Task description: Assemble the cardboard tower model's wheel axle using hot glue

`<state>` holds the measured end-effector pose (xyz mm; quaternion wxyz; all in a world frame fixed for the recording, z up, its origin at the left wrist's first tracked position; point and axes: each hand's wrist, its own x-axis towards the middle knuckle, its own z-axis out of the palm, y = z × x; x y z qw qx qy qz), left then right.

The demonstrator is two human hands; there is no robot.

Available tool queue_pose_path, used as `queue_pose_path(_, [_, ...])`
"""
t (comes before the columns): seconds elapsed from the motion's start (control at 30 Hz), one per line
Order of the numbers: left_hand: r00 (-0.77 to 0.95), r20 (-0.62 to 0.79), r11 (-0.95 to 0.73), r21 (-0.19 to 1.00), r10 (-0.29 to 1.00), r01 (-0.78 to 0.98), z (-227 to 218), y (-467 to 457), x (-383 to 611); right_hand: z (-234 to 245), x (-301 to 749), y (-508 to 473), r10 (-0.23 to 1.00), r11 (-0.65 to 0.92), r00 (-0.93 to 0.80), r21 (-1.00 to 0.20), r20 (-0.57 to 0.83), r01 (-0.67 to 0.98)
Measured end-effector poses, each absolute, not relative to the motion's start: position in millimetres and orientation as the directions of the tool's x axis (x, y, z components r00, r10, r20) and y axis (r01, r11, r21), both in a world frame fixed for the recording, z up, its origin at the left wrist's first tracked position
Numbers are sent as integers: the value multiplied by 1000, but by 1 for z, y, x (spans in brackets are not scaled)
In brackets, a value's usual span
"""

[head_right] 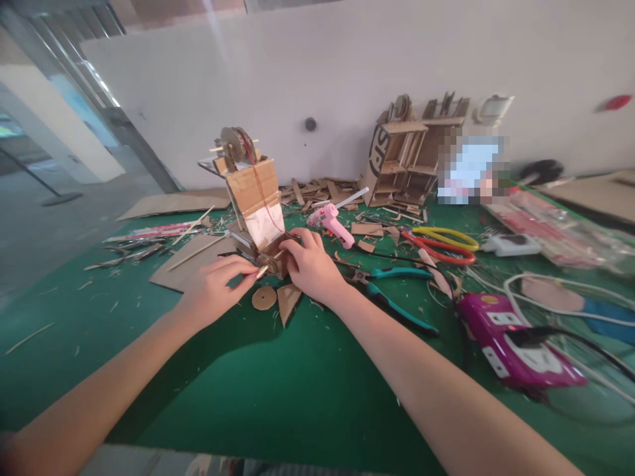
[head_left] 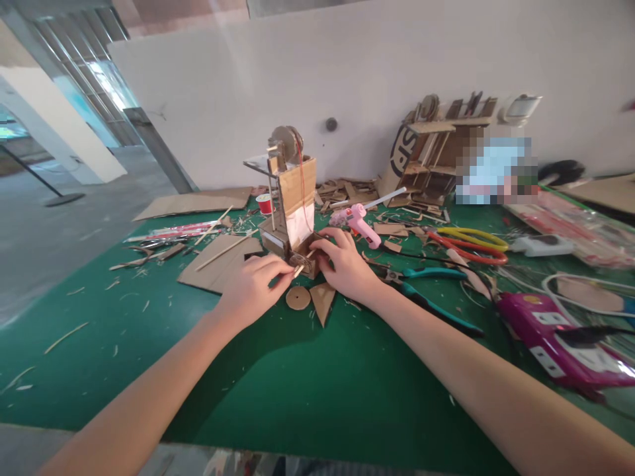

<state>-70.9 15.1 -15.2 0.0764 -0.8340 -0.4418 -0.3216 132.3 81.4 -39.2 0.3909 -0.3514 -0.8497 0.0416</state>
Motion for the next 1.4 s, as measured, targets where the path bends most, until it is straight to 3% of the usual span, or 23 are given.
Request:
queue_pose_path(0.37, [367,588,-617,302,721,727,-10,13,-67,-40,132,81,661,723,-434,-364,613,587])
queue_pose_path(0.57, [180,562,-475,437,807,764,-9,15,-76,-39,132,81,665,716,-435,-354,606,601])
queue_pose_path(0.8, [114,350,-236,328,930,915,-1,17,-83,-37,134,80,629,727,-459,-266,627,633])
queue_pose_path(0.87, [113,300,-220,355,947,909,1,18,-84,-36,135,78,593,737,-468,-209,655,643])
queue_pose_path(1.07, [140,338,-325,587,931,742,-6,20,-85,-34,135,77,519,758,-514,-90,683,646])
queue_pose_path(1.4, [154,447,-404,541,881,737,-20,21,-71,-33,130,83,513,770,-524,-95,679,630])
